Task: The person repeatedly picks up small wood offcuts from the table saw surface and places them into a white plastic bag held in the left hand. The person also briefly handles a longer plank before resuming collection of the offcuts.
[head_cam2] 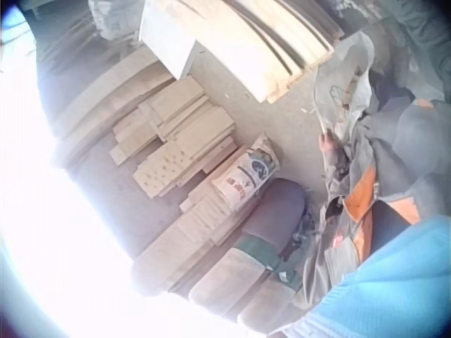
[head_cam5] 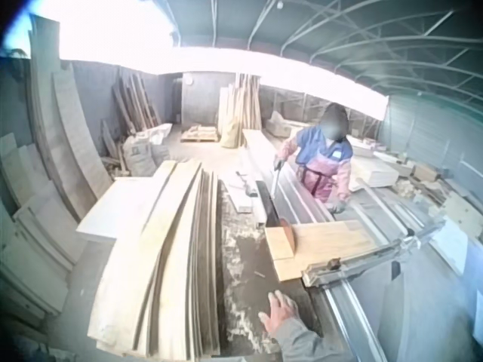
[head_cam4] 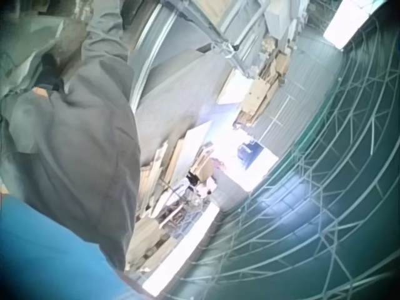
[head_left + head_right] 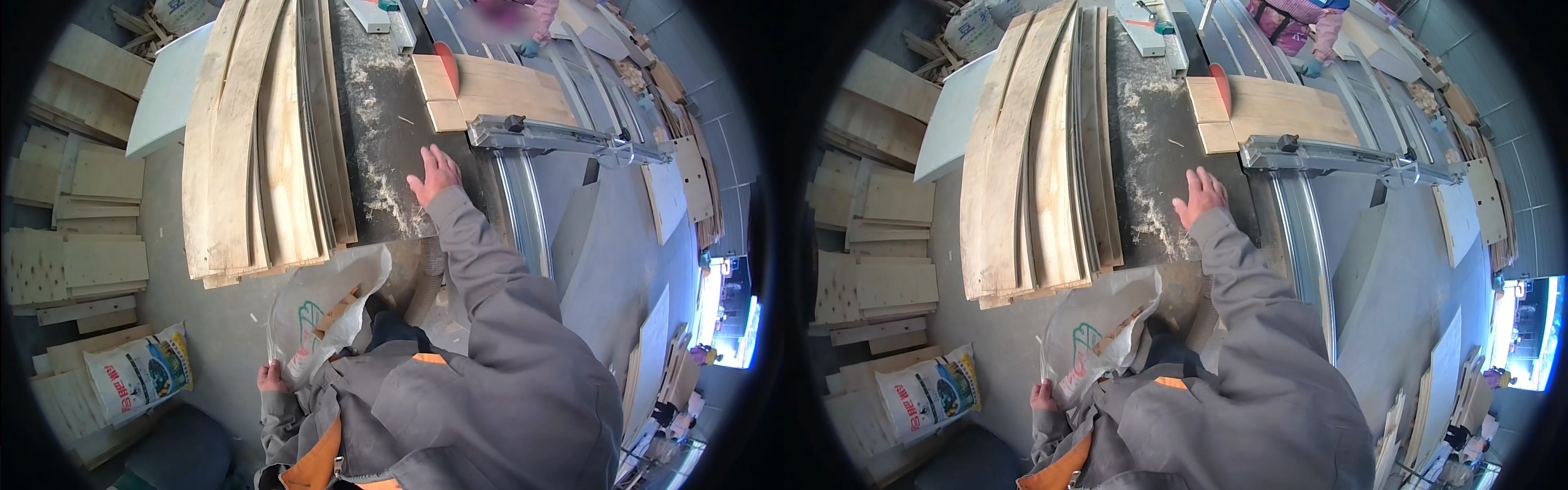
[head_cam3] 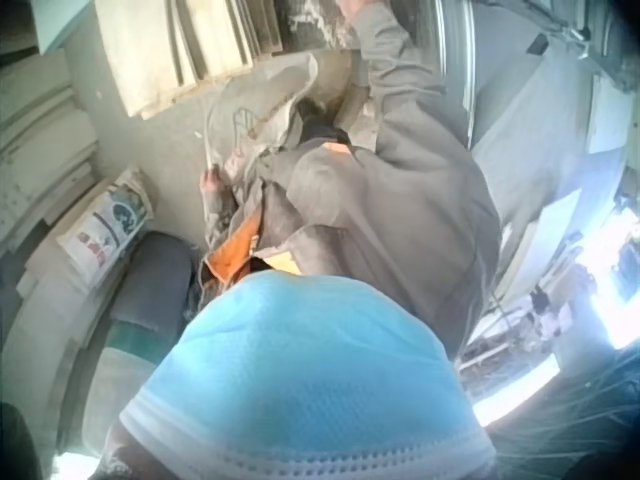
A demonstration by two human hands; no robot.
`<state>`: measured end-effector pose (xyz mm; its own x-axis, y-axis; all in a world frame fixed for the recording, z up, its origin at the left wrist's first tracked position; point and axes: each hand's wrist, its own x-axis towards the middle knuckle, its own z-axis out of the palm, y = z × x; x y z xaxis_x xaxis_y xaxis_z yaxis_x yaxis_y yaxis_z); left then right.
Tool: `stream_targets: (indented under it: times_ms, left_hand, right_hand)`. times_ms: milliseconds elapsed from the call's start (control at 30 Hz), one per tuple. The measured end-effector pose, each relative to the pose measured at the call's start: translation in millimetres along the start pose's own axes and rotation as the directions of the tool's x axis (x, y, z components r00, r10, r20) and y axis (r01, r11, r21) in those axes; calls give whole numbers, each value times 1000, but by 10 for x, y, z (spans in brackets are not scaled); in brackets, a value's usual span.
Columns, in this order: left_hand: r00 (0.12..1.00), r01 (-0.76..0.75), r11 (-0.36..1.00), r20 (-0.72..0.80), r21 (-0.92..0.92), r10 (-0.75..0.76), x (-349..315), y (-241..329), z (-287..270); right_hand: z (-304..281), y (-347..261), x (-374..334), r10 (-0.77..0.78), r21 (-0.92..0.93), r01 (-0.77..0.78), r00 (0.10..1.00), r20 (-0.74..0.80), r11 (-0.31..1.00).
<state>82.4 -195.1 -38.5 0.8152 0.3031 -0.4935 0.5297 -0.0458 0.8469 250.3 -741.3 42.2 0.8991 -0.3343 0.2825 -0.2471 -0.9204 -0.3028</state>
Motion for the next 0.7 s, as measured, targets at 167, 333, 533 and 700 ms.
stream_targets:
  times_ms: [167, 333, 533, 700]
  left_hand:
    - [999, 27, 998, -46, 57, -25, -115, 34, 93]
    - [998, 54, 991, -37, 121, -50, -182, -5, 143]
    - [995, 94, 995, -22, 30, -93, -222, 61, 333]
    - [990, 130, 991, 55, -28, -128, -63, 109, 542]
  right_hand:
    - [219, 213, 1161, 59, -79, -58, 998, 14, 995]
    - [485, 435, 1884, 225, -116, -219, 973, 46, 969]
    - [613, 172, 1745, 296, -174, -276, 950, 104, 945]
    - [555, -96, 1294, 65, 9, -70, 966, 249, 998]
